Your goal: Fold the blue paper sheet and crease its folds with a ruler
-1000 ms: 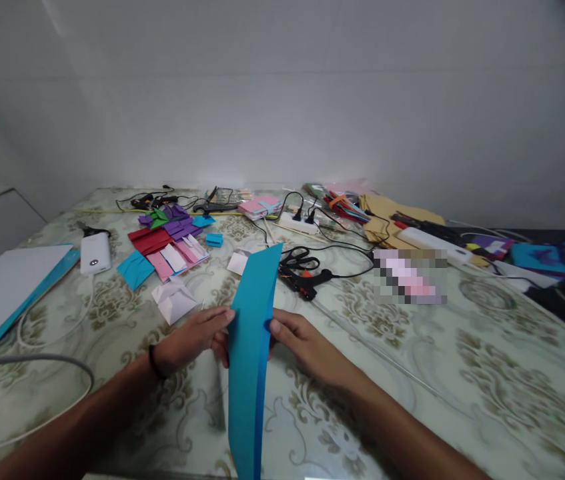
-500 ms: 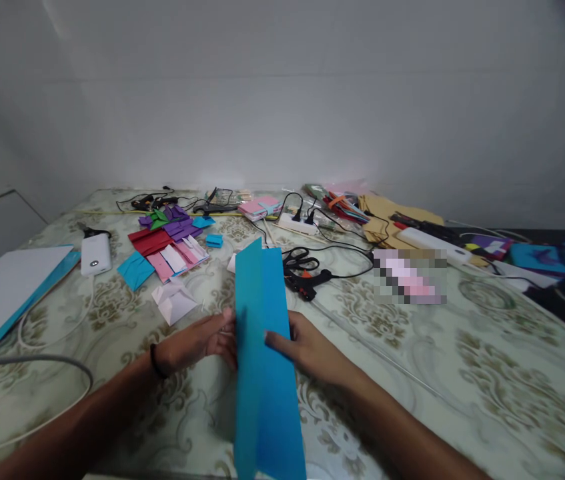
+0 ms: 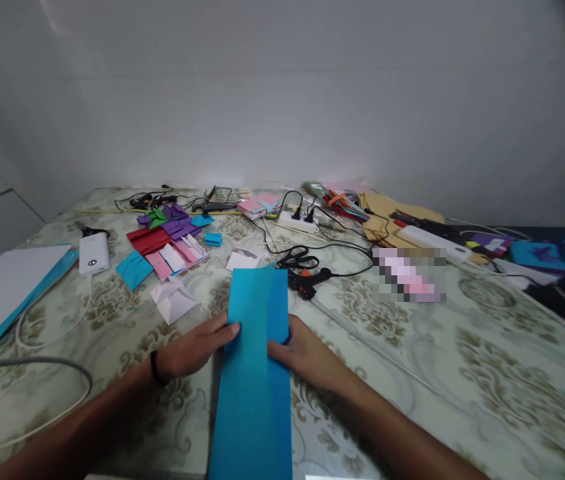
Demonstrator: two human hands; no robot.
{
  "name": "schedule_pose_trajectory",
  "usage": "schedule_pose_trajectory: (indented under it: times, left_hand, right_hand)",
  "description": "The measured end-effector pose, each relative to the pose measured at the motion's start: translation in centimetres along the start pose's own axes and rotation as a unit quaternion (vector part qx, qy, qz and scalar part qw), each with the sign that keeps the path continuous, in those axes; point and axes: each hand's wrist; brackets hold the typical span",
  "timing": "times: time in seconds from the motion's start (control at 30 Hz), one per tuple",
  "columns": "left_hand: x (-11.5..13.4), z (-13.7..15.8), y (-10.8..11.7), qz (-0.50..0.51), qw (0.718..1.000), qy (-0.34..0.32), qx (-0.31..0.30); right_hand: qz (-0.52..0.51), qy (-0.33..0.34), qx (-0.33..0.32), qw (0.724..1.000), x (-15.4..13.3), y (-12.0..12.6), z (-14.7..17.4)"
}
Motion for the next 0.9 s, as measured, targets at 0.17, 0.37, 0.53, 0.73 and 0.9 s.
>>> schedule_pose_trajectory:
  times: [0.17, 0.37, 0.53, 0.73, 0.9]
  left_hand:
    - [0.2, -0.8, -0.2, -0.071, 0.997, 0.000, -0.004]
    - [0.0, -0.7, -0.3, -0.138, 0.986, 0.025, 0.094]
    - [1.2, -0.1, -0.4, -0.162, 0.986, 0.010, 0.030]
    - [1.8, 0.3, 0.0, -0.151, 0.988, 0.024, -0.035]
    - [1.5, 0.5, 0.0, -0.031, 0.994, 0.090, -0.053]
  right_hand:
    - [0.052, -0.010, 0.010, 0.999, 0.1, 0.1, -0.2]
    - [0.086, -0.024, 0.052, 0.995, 0.2, 0.2, -0.5]
    - [0.066, -0.026, 0.066, 0.995, 0.4, 0.1, -0.4]
    - [0.081, -0.030, 0.099, 0.991, 0.2, 0.0, -0.3]
    - [0.070, -0.023, 0.104, 0.992, -0.3, -0.1, -0.2]
Point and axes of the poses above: each hand's wrist, its own z-axis away from the middle knuckle, its own y-axis out of the back of the hand, x = y × z, and after that the axes turned 3 degrees about -z, right-handed
